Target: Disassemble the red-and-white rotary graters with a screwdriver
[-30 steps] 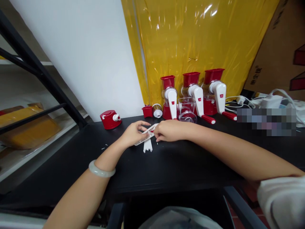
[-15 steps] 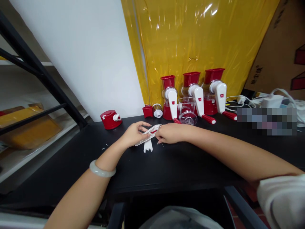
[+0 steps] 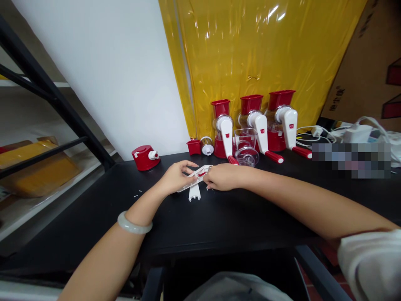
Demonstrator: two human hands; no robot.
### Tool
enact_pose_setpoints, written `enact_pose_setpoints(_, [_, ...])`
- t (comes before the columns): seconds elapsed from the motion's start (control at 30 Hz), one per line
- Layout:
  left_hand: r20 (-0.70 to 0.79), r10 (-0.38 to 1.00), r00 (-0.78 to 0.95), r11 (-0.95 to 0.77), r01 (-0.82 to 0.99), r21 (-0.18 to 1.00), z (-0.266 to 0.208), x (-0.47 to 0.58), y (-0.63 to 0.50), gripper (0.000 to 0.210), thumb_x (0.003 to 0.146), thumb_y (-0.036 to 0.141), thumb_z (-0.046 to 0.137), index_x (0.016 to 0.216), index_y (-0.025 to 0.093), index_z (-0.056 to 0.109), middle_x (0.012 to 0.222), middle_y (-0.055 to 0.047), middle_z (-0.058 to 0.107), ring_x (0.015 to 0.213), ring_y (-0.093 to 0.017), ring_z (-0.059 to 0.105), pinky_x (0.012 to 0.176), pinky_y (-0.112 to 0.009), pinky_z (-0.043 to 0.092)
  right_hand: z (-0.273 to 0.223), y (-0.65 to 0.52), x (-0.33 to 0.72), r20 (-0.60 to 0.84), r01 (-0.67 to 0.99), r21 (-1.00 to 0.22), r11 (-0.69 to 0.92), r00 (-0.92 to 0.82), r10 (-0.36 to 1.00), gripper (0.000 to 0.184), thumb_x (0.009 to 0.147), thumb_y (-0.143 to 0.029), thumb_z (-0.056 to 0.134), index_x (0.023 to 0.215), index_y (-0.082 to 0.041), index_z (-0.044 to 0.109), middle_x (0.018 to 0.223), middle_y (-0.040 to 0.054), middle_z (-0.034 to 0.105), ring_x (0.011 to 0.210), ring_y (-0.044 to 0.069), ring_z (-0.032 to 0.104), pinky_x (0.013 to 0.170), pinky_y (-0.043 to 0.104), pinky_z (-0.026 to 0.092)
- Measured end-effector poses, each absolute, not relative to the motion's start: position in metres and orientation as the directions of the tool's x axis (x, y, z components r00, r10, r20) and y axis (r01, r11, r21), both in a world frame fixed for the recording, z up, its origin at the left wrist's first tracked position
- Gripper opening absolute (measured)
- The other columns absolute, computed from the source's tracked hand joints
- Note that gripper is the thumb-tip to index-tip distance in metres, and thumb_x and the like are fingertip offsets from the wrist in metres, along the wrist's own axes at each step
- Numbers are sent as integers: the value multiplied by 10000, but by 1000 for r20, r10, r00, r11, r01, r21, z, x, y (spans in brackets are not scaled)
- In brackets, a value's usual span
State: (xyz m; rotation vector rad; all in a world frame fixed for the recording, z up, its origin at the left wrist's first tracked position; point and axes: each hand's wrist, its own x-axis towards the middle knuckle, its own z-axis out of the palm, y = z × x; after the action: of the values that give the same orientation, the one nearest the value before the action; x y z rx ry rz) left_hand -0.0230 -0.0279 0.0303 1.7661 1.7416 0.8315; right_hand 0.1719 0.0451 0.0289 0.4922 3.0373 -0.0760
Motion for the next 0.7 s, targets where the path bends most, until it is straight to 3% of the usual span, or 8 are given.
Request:
enact_pose_setpoints(0.13, [72, 997, -26, -35, 687, 726, 32, -22, -29, 476, 656, 254, 766, 1102, 149, 638, 899, -71, 752, 663, -167, 663, 637, -285, 488, 33, 44, 173, -21, 340, -5, 940, -940, 340, 234, 907, -365, 547, 958, -186, 690, 884, 81, 701, 705, 169, 603, 592, 267, 322])
enact_pose_setpoints(0.3, [80, 996, -34, -35, 685, 728, 30, -22, -28, 454, 666, 224, 752, 1096, 150, 626, 888, -63, 753, 675, -164, 662, 633, -278, 483, 44, 46, 176, 274, 332, 11, 943, -908, 317, 238, 944, -313, 465, 977, -176, 657, 908, 79, 681, 767, 174, 602, 609, 276, 319])
enact_pose_setpoints(0.4, [105, 994, -4, -75, 669, 740, 27, -23, -26, 439, 663, 210, 748, 1082, 149, 630, 867, -59, 750, 745, -184, 681, 661, -284, 498, 48, 48, 178, 366, 346, 23, 938, -876, 314, 229, 943, -303, 471, 981, -159, 645, 944, 88, 653, 854, 189, 592, 649, 281, 337])
enact_pose_setpoints(0.53, [95, 995, 11, -81, 628, 774, 25, -23, -26, 433, 686, 242, 742, 1092, 145, 627, 843, -57, 739, 702, -175, 675, 617, -275, 494, 45, 52, 178, 379, 341, 73, 937, -879, 290, 236, 913, -303, 532, 1049, -147, 646, 993, 107, 629, 929, 218, 579, 716, 299, 367])
enact_pose_setpoints(0.7, [86, 996, 11, -76, 589, 804, 27, -21, -28, 453, 686, 288, 760, 1091, 141, 620, 838, -55, 729, 626, -145, 641, 568, -257, 470, 37, 56, 176, 315, 340, 97, 935, -902, 295, 282, 910, -330, 543, 1089, -141, 654, 982, 112, 659, 880, 218, 602, 705, 304, 378])
